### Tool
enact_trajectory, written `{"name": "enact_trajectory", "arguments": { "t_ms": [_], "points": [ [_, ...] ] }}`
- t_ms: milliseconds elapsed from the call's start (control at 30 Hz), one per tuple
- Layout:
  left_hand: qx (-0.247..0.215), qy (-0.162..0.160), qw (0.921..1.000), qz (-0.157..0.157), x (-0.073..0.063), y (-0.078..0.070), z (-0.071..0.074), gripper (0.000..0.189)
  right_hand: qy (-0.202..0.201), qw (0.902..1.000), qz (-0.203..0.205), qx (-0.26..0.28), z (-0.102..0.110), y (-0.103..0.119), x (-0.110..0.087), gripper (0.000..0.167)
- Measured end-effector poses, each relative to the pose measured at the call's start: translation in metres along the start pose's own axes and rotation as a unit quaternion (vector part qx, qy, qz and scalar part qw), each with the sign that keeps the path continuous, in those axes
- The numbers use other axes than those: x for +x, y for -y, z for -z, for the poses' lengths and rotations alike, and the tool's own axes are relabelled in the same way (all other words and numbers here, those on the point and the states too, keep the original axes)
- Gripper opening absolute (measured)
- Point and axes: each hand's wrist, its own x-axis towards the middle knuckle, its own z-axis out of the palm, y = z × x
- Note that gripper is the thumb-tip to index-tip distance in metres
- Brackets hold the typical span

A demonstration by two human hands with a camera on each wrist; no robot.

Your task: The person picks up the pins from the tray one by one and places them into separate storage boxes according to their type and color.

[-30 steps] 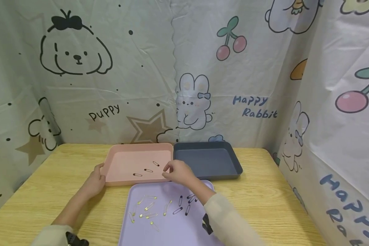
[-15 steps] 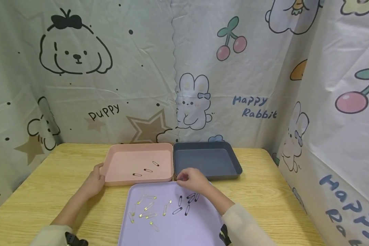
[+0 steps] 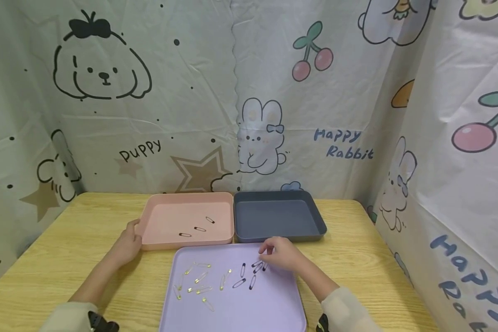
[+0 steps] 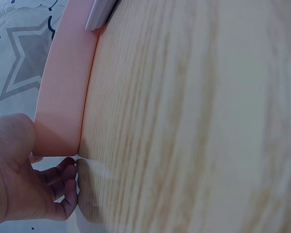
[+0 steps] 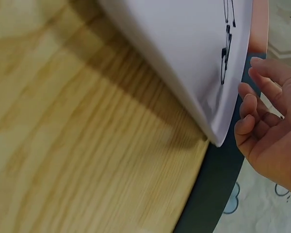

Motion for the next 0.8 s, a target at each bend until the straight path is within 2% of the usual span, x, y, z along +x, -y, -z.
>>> {"name": "enact_trajectory", "arguments": {
  "t_ms": [400, 800],
  "points": [
    [-0.001, 0.006, 1.0, -0.001, -0.001, -0.002, 0.001, 0.056, 0.007, 0.9988, -0.031, -0.036, 0.0, -0.013, -0.01, 0.009],
    [0.001, -0.004, 1.0, -0.003, 0.0, 0.001, 0.0, 0.056, -0.002, 0.9975, -0.015, -0.069, -0.003, -0.016, -0.011, 0.007]
  ]
}}
